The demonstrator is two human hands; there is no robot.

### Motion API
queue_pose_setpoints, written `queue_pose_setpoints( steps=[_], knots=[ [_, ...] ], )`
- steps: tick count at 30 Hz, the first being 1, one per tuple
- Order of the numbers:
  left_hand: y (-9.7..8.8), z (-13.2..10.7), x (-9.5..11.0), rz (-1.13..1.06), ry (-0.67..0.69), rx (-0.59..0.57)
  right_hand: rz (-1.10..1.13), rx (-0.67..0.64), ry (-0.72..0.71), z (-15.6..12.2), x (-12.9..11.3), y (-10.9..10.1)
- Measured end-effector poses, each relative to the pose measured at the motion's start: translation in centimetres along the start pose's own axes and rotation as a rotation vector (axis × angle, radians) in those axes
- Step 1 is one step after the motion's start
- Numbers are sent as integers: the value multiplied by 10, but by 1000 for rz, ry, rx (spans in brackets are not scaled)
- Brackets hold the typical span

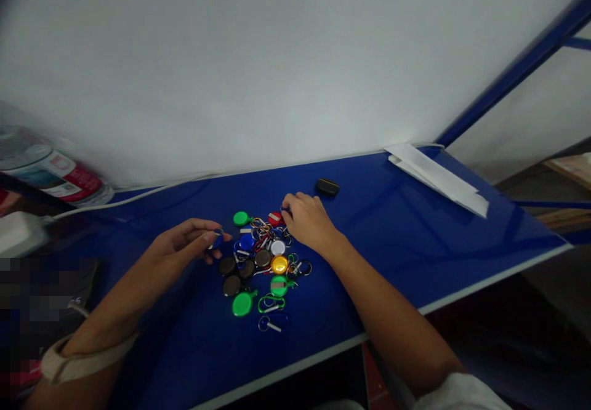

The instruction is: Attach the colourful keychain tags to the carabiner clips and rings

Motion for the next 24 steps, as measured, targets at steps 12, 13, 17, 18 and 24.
queue_pose_setpoints(
  steps=[12, 13, 17, 18, 24],
  knots=[
    [-1, -1, -1, -17, -26, -44, -90, 39, 27, 0, 1, -1],
    [-1, -1, 0, -17, -26, -51, -81, 32, 24, 0, 1, -1],
    [-1, -1, 0, -45, -33, -64, -52, 14, 23, 0, 1, -1],
    [-1, -1, 0, -59, -36, -63, -47, 11, 26, 1, 1, -1],
    [-1, -1, 1, -97, -46, -38, -44, -19, 21, 2, 1, 0]
  ],
)
Point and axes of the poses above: each hand's wrist, its own z-axis towards the middle knuckle, its own y-axis out of the palm, x = y × z, the point moved 2 cm from there along z, towards the middle knuckle, and after that the axes turned 7 degrees about x, right-handed, at the moved point
